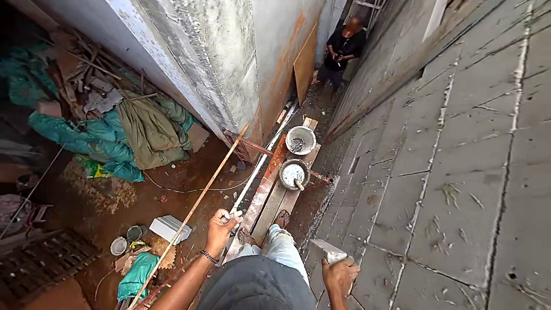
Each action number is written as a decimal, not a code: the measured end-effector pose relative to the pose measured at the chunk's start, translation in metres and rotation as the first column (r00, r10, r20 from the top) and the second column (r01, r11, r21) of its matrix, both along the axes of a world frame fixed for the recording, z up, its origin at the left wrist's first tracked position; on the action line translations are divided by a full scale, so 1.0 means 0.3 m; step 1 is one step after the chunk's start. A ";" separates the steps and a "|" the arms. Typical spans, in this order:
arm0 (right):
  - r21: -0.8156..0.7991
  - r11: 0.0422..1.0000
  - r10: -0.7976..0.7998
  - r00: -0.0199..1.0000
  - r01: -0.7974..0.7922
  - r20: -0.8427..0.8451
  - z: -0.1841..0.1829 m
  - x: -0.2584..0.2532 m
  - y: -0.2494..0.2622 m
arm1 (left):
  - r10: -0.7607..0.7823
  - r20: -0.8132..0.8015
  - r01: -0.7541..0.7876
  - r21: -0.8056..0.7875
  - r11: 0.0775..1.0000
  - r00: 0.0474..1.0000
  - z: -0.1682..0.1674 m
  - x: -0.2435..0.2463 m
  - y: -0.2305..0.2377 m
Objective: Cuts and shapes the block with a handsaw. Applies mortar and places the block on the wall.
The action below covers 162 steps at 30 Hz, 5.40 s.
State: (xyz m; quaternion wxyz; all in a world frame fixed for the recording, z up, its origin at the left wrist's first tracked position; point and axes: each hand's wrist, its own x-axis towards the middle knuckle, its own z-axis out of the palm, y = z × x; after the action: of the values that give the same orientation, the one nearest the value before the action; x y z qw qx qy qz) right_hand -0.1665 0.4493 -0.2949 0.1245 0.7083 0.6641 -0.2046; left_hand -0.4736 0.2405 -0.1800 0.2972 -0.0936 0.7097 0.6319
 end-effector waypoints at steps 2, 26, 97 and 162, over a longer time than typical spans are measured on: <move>-0.026 0.997 0.076 0.997 -0.076 -0.001 -0.011 -0.066 0.084 | 0.081 0.058 -0.074 -0.109 0.991 0.995 -0.080 -0.026 0.040; 0.337 0.150 0.915 0.002 -0.930 -0.404 -0.921 -0.701 0.076 | -0.084 0.823 0.390 -0.174 0.904 0.562 -1.427 -0.219 0.569; -0.127 0.989 0.055 0.989 -0.073 -0.139 -1.659 -0.582 0.543 | -0.855 0.042 0.779 -0.438 0.449 0.516 -2.145 -0.290 0.792; -0.358 0.933 -0.125 0.971 0.045 -0.204 -1.785 -0.799 0.682 | -0.769 -0.578 0.555 -0.558 0.617 0.274 -1.989 -0.415 0.821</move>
State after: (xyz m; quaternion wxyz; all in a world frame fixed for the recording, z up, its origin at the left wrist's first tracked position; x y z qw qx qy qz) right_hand -0.4062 0.6538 -0.8303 0.1642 0.6756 0.5951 -0.4031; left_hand -0.5981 0.4868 -0.7768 0.1812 0.4605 0.8054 0.3264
